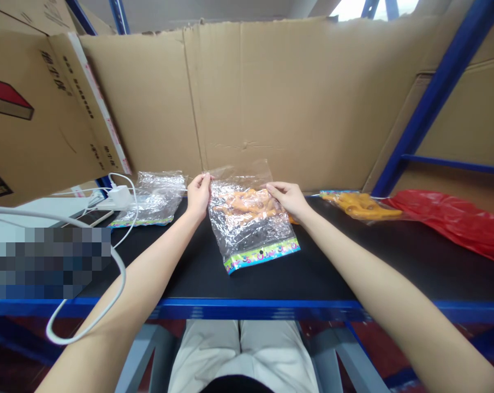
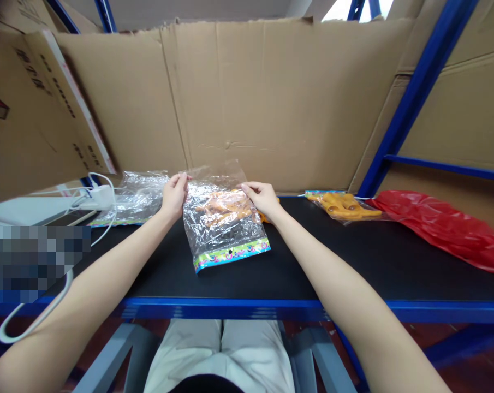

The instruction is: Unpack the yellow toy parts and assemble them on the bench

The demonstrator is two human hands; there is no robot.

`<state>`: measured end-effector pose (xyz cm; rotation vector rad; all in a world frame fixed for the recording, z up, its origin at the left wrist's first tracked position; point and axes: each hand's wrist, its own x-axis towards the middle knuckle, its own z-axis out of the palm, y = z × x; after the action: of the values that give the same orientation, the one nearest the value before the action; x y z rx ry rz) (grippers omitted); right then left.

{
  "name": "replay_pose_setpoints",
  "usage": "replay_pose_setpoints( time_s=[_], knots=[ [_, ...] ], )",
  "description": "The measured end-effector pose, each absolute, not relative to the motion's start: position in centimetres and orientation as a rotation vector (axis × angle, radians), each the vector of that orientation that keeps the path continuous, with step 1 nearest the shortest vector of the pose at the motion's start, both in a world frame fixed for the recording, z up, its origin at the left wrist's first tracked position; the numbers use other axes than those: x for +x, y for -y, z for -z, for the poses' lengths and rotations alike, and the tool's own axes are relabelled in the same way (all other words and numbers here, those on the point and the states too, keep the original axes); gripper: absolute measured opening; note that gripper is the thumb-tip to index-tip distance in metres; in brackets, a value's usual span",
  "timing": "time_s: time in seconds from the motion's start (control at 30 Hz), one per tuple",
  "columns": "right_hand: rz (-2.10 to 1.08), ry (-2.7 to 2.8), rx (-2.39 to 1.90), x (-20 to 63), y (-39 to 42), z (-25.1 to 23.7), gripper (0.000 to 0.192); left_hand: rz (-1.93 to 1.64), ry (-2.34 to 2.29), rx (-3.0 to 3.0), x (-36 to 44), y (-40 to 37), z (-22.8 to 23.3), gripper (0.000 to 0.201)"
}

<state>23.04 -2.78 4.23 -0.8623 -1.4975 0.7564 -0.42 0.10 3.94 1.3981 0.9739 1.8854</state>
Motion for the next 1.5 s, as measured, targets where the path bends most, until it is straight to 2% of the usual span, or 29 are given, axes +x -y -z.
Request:
replay_pose_setpoints(
  time_s=[0.17,0.3,0.43,0.7,0.8,1.03,1.13,1.3,1.37,1.5],
  knots=[
    [-0.754,1.477,-0.847,23.3,2.8,-4.4,0.031,-1.891,-0.976,1.310,-0.6,-0.1,-4.2,0.048],
    [-0.658,1.345,-0.847,24.0,2.1,-4.4,0.029,-1.539,-0.881,1.305,-0.3,0.5,-4.6,0.052],
    [-0.616,1.149,-0.844,24.9,0.9,-4.2,0.027,-1.201,-0.869,1.471,0.3,1.1,-4.0,0.045],
    [-0.733,1.095,-0.799,25.3,0.2,-4.1,0.034,-1.445,-0.931,1.588,1.2,1.3,-3.7,0.043],
    [-0.735,1.006,-0.806,25.5,0.2,-4.3,0.029,-1.447,-0.922,1.508,0.9,1.3,-4.0,0.044],
    [-0.821,0.764,-0.755,25.1,0.9,-4.9,0.009,-0.868,-0.671,1.409,0.4,1.8,-4.3,0.068],
    [-0.939,0.746,-0.729,24.2,1.4,-4.8,0.005,-0.746,-0.679,1.469,0.9,2.4,-4.1,0.063],
    [-1.023,0.815,-0.736,23.3,2.0,-4.6,0.005,-0.832,-0.707,1.554,1.8,2.6,-3.5,0.037],
    [-1.024,0.813,-0.752,23.4,2.0,-4.6,0.006,-0.863,-0.666,1.548,1.7,2.5,-3.4,0.036],
    [-1.056,0.758,-0.745,23.5,2.1,-4.7,0.009,-0.824,-0.629,1.544,1.6,2.5,-3.5,0.046]
  ],
)
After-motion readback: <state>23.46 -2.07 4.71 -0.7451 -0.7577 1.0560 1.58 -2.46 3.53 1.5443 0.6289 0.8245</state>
